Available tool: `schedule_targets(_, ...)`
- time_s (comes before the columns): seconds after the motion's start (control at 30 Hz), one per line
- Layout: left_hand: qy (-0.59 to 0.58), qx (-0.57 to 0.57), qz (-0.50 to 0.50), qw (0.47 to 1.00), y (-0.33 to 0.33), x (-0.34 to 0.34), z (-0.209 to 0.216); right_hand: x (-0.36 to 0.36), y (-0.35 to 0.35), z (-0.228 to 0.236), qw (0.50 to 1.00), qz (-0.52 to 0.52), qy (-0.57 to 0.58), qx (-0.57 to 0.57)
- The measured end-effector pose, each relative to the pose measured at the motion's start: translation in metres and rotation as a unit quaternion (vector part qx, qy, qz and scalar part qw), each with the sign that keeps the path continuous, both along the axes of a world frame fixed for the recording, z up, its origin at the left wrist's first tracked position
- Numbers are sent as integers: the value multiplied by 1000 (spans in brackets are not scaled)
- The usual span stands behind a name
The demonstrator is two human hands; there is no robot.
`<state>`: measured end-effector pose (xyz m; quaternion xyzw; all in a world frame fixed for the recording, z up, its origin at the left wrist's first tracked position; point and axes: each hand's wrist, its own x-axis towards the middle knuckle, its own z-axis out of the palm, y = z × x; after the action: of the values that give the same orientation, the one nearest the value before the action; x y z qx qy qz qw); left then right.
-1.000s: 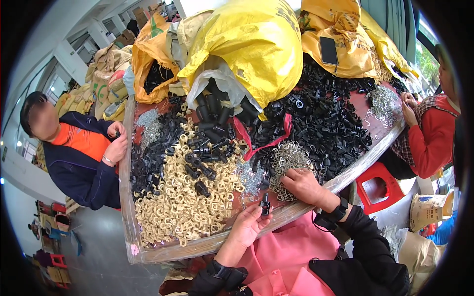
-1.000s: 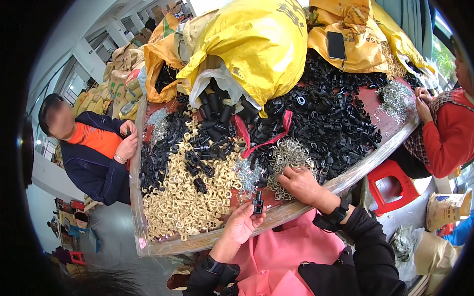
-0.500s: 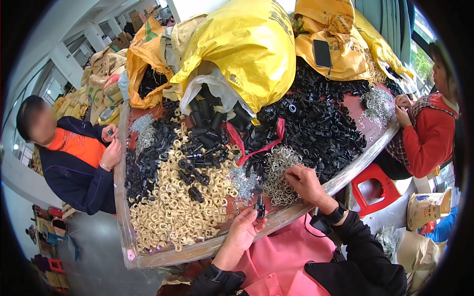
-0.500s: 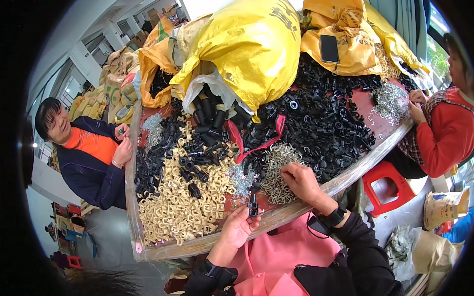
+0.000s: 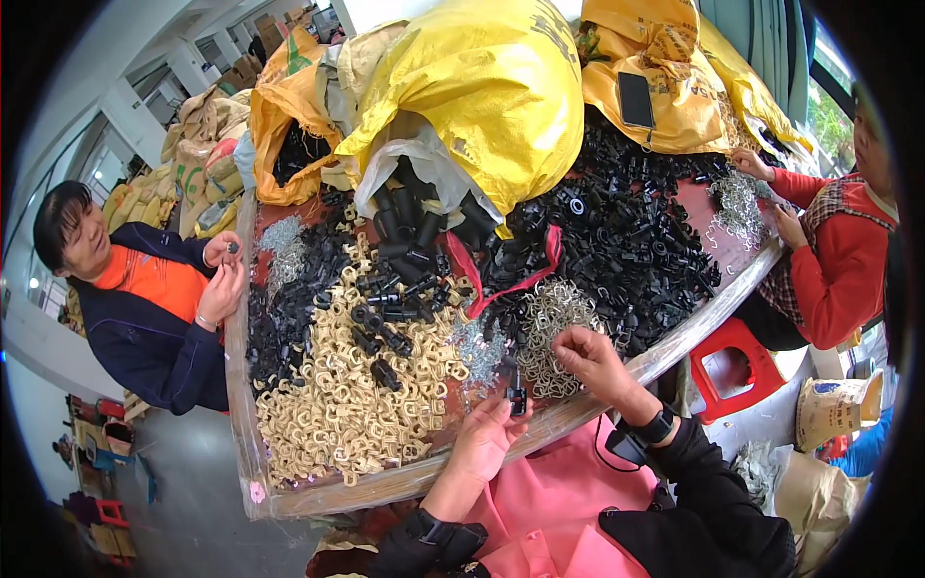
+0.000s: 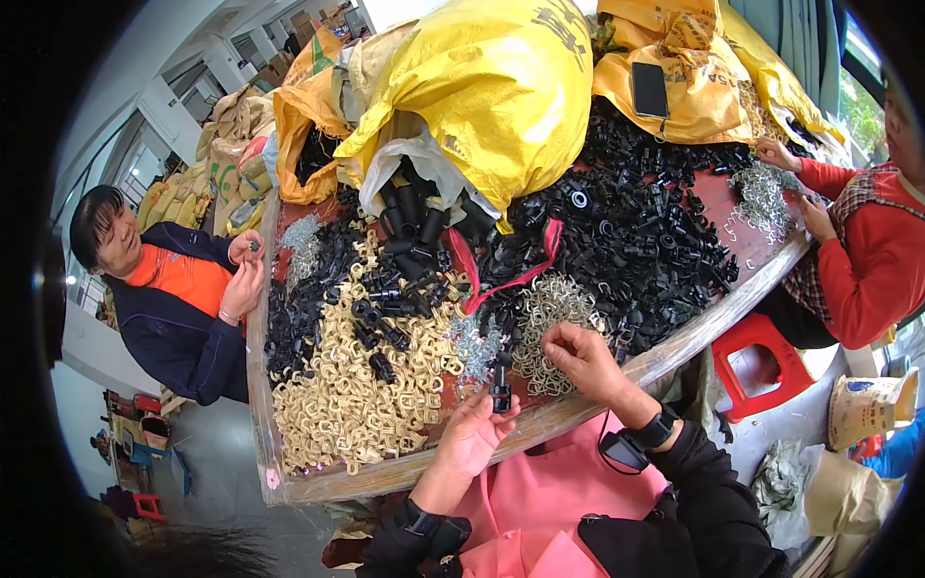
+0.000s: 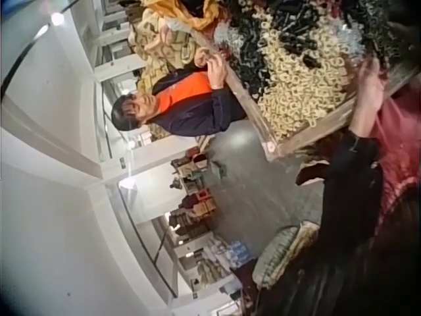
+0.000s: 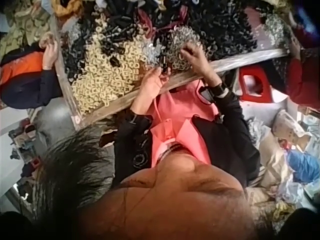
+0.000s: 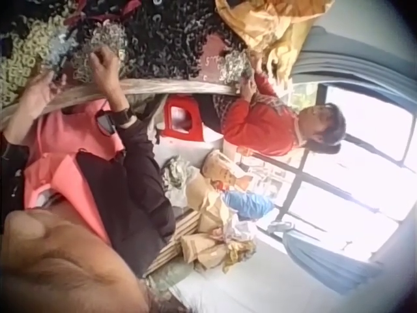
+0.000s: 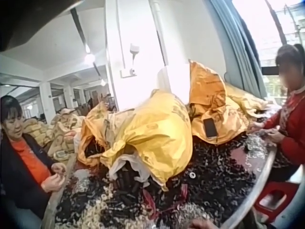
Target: The person assembles components by hand, picking up a black plastic part and a metal clip from the table. They press the metal clip onto the black plastic part, then pick up a small white plastic piece and insert it into the assembly.
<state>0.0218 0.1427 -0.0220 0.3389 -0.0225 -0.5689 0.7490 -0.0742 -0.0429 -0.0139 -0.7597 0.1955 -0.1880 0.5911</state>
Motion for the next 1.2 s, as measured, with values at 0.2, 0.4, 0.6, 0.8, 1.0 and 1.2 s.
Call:
schedule_targets(0.2,-6,-71,10,997,-12,-4,8,2,28,23,994,75,-3,79)
schedule_targets(0.4,0,-103,-8,995,-5,-1,3,0,32,16,973,138,-57,173)
schedule_targets(0.6,29,-109,-36,993,1,1,6,-9,34,11,963,179,-113,169)
schedule_targets(0.8,56,-99,-52,992,6,1,9,-11,35,19,973,196,-64,100)
schedule_targets(1.0,18,-56,-47,997,10,-1,9,-12,37,4,950,161,-96,251)
schedule_targets(1.2,9,-19,-34,999,10,-8,10,-12,46,17,965,138,-93,204)
